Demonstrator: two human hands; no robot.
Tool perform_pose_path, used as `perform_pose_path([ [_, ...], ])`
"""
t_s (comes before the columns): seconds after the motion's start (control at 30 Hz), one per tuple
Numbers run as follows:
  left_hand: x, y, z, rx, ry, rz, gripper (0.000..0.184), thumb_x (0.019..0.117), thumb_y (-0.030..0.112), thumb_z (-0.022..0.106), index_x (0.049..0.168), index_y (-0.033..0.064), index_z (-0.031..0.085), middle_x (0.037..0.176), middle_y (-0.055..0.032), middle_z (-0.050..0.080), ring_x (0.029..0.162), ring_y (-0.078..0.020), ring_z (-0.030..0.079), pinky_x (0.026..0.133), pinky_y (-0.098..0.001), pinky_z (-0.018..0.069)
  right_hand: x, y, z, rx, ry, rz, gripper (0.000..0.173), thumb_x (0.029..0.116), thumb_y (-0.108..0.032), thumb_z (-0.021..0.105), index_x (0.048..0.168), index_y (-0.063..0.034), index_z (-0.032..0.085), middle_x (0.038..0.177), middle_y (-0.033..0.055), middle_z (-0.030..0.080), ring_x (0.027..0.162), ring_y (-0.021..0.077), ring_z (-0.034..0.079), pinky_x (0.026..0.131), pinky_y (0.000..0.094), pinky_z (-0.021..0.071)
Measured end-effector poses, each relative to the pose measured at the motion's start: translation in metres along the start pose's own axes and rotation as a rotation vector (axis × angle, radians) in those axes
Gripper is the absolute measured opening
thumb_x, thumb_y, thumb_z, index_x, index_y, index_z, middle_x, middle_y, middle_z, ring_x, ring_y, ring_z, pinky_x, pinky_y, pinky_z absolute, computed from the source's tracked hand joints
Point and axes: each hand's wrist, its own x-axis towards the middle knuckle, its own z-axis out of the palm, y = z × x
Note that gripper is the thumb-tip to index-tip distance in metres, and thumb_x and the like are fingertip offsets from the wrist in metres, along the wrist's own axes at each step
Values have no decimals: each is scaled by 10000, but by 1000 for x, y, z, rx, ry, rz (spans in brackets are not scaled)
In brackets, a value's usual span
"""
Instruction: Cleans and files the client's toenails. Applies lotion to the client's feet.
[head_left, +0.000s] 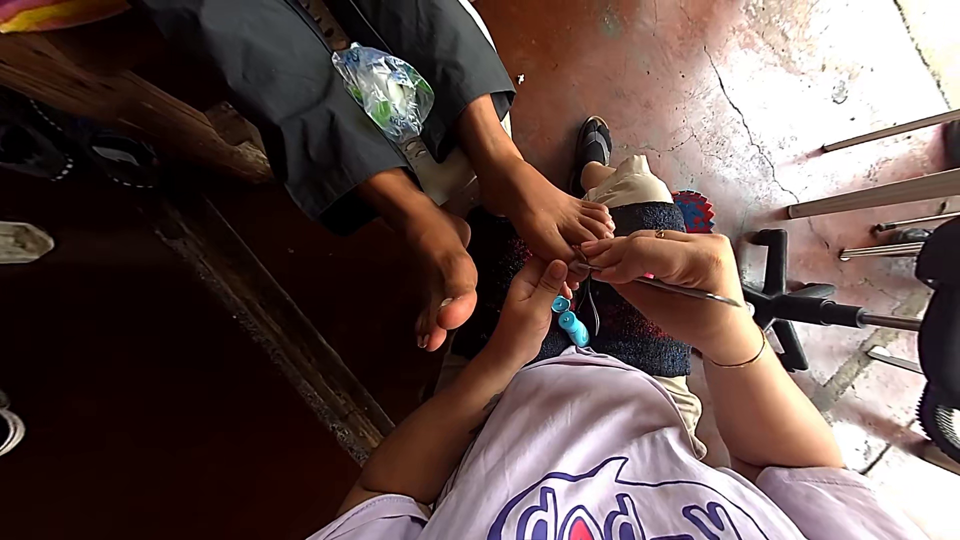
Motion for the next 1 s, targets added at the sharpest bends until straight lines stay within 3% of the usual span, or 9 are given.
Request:
perform_pose_path([
  [0.3,0,-1,-1,2,-10,5,178,1077,236,482,1104,175,647,969,73,665,884,-30,628,855,-232,535,5,4,-3,56,-27,30,105,817,93,696,777,-2,718,892,93,766,941,148,755,872,292,628],
  [0.47,0,0,-2,-19,-33,8,184,1081,239,476,1095,175,649,980,66,666,899,-35,629,869,-231,533,12,12,-19,345,-139,115,128,788,113,707,781,-10,673,879,76,760,889,153,760,846,317,648],
  [0.6,1,-2,-4,-24,-39,4,185,1081,246,473,1098,178,645,967,65,663,895,-38,629,867,-241,535,16,8,-16,213,-129,102,112,806,92,711,785,-15,683,873,62,754,865,116,743,813,269,631],
  [0.67,1,-2,-4,-37,-46,1,190,1079,268,482,1096,177,648,963,61,664,892,-41,631,869,-240,536,18,7,-22,233,-182,117,114,791,86,700,764,-21,674,864,66,755,864,127,749,811,281,639],
  [1.0,1,-6,-8,-102,-70,8,215,1068,334,505,1133,197,658,1002,63,678,909,-43,636,872,-244,535,18,-1,-11,250,-74,228,139,793,92,750,811,-32,689,874,45,761,819,92,735,734,226,619],
])
